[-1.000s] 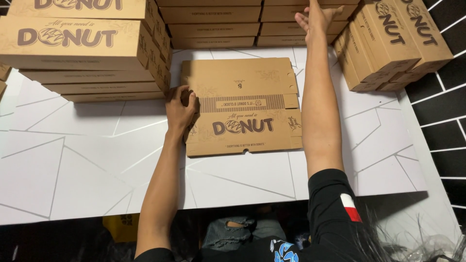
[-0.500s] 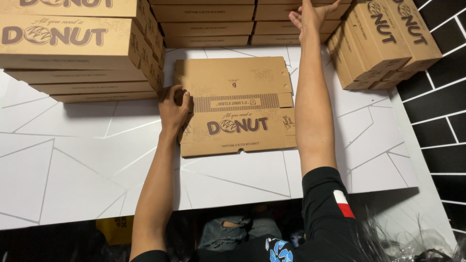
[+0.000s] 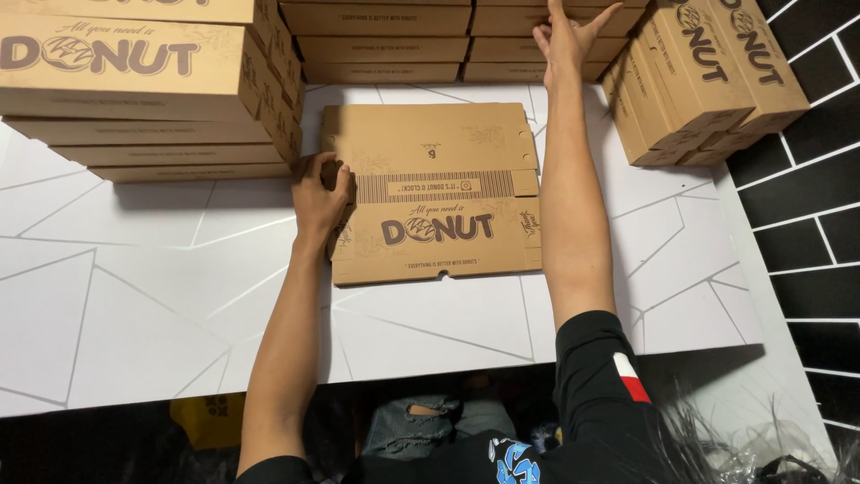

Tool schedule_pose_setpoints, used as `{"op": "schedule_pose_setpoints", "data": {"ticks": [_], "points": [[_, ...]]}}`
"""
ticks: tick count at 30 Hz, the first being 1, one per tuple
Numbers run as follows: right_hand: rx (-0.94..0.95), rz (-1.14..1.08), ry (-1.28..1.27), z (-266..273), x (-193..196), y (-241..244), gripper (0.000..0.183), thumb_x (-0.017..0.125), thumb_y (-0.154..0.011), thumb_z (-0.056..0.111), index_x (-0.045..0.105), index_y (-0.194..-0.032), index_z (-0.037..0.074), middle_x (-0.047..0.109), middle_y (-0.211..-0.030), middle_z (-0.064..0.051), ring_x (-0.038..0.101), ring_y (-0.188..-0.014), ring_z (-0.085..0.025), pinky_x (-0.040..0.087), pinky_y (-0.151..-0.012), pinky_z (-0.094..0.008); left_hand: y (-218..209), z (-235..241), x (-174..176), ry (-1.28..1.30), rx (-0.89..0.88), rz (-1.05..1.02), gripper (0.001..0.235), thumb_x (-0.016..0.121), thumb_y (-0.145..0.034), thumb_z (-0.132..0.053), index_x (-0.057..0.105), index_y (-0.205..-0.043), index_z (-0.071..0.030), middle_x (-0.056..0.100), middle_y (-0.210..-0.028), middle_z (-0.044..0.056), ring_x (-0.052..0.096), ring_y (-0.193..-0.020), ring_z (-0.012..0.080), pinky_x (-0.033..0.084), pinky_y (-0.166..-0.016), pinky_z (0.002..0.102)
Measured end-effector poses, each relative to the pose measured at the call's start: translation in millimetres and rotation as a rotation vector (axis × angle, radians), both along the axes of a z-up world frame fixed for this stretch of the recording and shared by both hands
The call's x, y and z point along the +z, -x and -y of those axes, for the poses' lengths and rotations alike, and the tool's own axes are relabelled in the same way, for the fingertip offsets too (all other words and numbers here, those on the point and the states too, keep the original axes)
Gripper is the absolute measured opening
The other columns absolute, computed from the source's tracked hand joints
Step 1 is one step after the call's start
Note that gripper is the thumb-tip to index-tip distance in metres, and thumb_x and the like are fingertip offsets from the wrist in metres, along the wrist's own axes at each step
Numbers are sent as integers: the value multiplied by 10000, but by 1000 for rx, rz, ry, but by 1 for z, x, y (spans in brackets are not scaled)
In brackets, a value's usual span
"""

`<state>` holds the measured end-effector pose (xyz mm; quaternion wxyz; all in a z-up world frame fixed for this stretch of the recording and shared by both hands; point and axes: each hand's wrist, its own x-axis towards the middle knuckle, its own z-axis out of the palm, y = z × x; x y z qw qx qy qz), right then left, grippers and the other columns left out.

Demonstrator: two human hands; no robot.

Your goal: The person assembles a flat cardboard donut box by folding and tucking the side flaps into place. They then place the assembled box on a stack of similar boxes and repeat the process with another flat box, folding and tucking the flaps to form the box shape.

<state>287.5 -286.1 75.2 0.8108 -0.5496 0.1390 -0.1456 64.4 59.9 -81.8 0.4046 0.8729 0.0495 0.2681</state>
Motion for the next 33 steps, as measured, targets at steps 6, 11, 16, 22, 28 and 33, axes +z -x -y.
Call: {"op": "schedule_pose_setpoints", "data": {"ticks": [6, 11, 16, 22, 28, 33], "points": [[-35, -1, 48, -2, -5, -13, 1256, 806, -792, 133, -143, -1598, 300, 370, -549, -1, 460, -569, -82, 668, -1006, -415, -2, -2, -4, -37, -22, 91, 233, 663, -951, -258, 674, -1117, -94, 677, -1088, 81, 643, -1018, 270, 522, -865, 397], [-16, 43, -7, -2, -9, -6, 1247, 835, -788, 124, -90, -1611, 276, 441, -651, -21, 495, -626, -86, 662, -933, -352, -3, -3, -6, -39, -22, 112, 226, 665, -949, -250, 677, -1107, -89, 671, -1078, 82, 635, -1010, 270, 515, -861, 394], [53, 80, -37, 16, -33, -3, 1205, 792, -815, 123, -98, -1621, 223, 666, -1370, -213, 665, -1283, -304, 502, -1171, -462, -4, -2, -8, -39, -37, 92, 220, 654, -958, -260, 665, -1104, -96, 643, -1086, 87, 636, -999, 274, 518, -828, 401], [400, 259, 679, 27, -46, 44, 862, 808, -1014, 131, 164, -1571, -1, 286, -1633, -185, 411, -1488, -399, 388, -1220, -489, -3, -3, -11, -103, -74, 202, 188, 670, -944, -194, 661, -1061, -47, 642, -1038, 122, 599, -993, 302, 475, -866, 404], [821, 102, 1338, -5, -23, 179, 597, 699, -935, 41, 528, -1500, 128, 558, -1458, -173, 582, -1259, -393, 479, -1088, -469, -3, -4, -14, -103, -7, 6, 238, 711, -963, -290, 687, -1152, -145, 665, -1079, 124, 681, -1020, 408, 593, -850, 492], [1194, 179, 1691, -22, 11, 278, 759, 837, -793, 343, 580, -1412, -14, 570, -1482, -177, 553, -1320, -429, 448, -1118, -549, 18, 17, 12, -466, 72, -55, 170, 710, -962, -261, 696, -1103, -167, 685, -1094, 72, 729, -960, 340, 595, -808, 467]]}}
